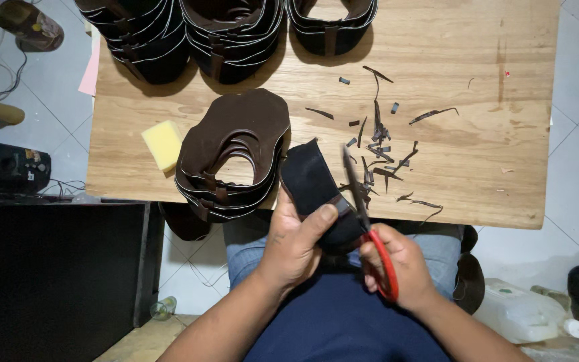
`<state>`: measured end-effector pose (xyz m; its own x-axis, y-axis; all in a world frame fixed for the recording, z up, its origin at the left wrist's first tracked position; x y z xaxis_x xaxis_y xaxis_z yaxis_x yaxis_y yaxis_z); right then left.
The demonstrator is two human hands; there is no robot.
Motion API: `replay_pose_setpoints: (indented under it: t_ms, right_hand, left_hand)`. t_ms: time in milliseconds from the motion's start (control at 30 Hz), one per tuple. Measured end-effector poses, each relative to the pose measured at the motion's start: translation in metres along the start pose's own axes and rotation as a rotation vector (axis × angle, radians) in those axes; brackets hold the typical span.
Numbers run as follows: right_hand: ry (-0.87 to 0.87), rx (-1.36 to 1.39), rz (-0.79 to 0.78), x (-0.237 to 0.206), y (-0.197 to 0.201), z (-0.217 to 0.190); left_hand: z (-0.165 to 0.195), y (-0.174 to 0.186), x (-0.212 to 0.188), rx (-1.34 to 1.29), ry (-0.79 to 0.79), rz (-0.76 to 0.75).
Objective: The person uses red-handled shears to trim excess material from the edges of black shoe uppers with brown straps. They repeatedly pick up each upper, cut along the perimeter, and place the finished pieces into a stack on the table.
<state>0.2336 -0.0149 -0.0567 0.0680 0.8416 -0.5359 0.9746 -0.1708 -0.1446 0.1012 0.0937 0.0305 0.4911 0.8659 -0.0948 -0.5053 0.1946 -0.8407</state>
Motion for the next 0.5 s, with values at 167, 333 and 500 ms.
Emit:
replay_pose_setpoints:
  t_ms: [167, 333, 500]
  right_hand:
    - [0.321, -0.221, -0.226, -0.011, -0.008, -0.047]
    - [0.199, -0.349, -0.202, -0.012, -0.008, -0.042]
    - [0.051, -0.281, -0.119, -0.005, 0.009, -0.021]
  left_hand:
    - [0.024, -0.004, 0.005, 0.197, -0.073, -0.01]
    - [0.032, -0.009, 0.008, 0.335, -0.071, -0.031]
    - [0.036, -0.011, 0.007, 0.418, -0.071, -0.033]
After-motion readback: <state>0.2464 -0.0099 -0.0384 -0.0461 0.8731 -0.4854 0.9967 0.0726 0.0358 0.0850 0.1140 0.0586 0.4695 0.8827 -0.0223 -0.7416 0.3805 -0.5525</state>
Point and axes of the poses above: each hand's wrist, its own x-axis towards the middle knuckle, its own y-axis out of the back of the hand, z = x × y, the point moved 9 cm from there along x, towards the middle knuckle, and after that the axes turned 4 degrees about -x, right-handed, at the moved point
